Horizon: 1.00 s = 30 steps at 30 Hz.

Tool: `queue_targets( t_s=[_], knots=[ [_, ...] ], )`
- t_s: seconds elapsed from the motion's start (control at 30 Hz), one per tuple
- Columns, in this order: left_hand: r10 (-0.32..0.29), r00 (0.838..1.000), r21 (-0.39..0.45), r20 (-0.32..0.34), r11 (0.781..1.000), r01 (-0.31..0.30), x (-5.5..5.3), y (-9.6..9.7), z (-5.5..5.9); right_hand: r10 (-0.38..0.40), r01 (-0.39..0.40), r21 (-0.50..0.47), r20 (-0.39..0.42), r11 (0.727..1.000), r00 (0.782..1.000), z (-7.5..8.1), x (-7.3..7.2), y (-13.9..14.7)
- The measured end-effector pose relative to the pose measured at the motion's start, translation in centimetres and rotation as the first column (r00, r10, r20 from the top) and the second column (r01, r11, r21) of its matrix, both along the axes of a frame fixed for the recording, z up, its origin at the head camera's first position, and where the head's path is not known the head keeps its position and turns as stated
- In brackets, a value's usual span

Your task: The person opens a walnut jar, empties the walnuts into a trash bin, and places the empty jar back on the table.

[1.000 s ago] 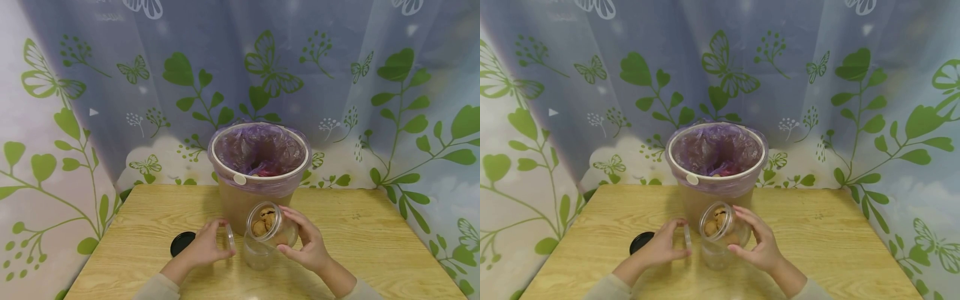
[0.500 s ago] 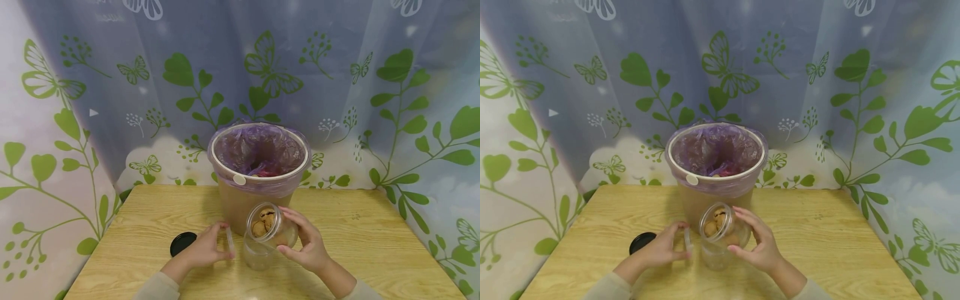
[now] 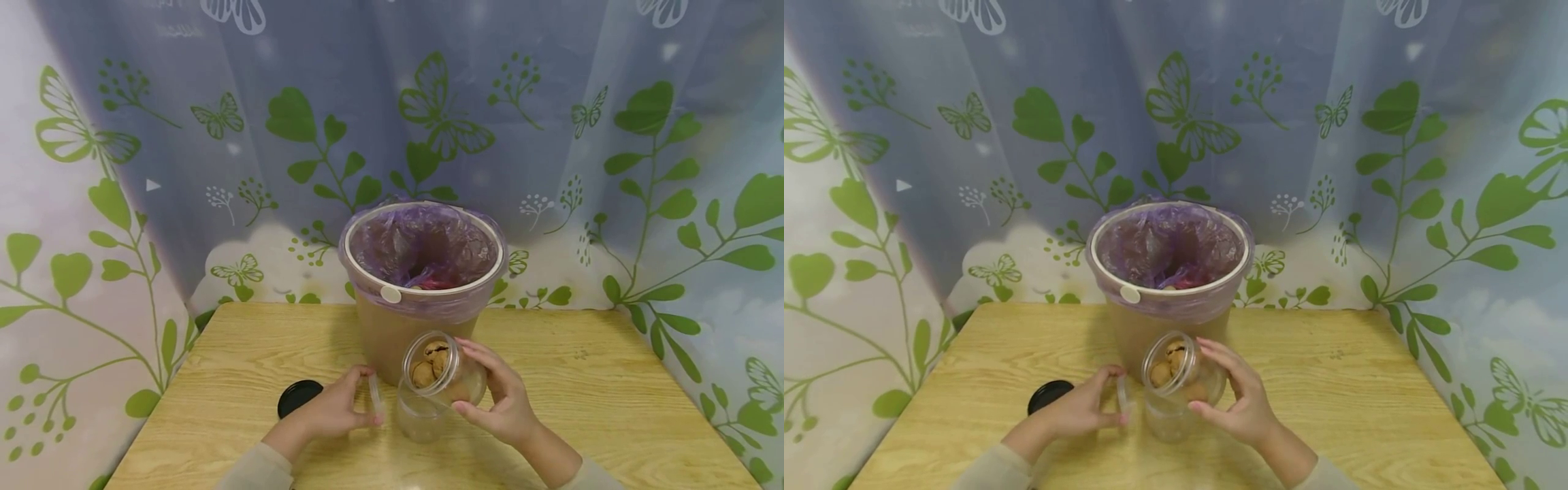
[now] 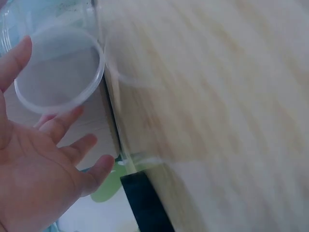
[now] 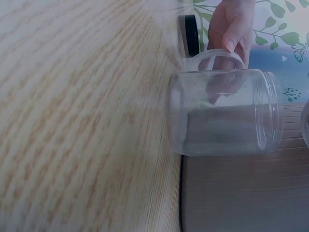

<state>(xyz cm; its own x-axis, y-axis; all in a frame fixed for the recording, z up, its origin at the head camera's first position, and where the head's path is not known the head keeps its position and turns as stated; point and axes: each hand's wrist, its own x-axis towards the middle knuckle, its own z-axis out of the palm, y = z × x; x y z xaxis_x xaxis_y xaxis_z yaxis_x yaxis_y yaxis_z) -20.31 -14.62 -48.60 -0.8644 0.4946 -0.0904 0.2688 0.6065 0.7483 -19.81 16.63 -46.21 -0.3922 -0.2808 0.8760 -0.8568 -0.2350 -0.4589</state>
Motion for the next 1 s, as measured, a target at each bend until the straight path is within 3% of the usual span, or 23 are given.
queue_targets(
  t_s=[0.23, 0.6, 0.8, 1.0],
  knots=[
    [-0.042, 0.999, 0.014, 0.032, 0.999, 0.042, -0.28, -0.5, 0.64, -0.006, 0.006, 0.0, -0.005, 1.0, 1.0, 0.08, 0.01, 0.03],
    [-0.072, 0.997, -0.002, 0.024, 0.997, 0.072, -0.67, -0.97, 0.07, -0.012, 0.012, 0.006, 0.0, 1.0, 1.0, 0.15, -0.03, 0.12],
    [-0.106, 0.993, -0.097, -0.042, 0.99, 0.102, -0.61, -0.77, -0.02, -0.011, 0.011, 0.006, 0.003, 1.0, 1.0, 0.2, 0.05, 0.13],
    [-0.111, 0.993, -0.205, -0.045, 0.974, 0.1, -0.36, -0.61, -0.04, -0.011, 0.011, 0.004, -0.006, 1.0, 1.0, 0.17, 0.0, 0.15]
  ],
)
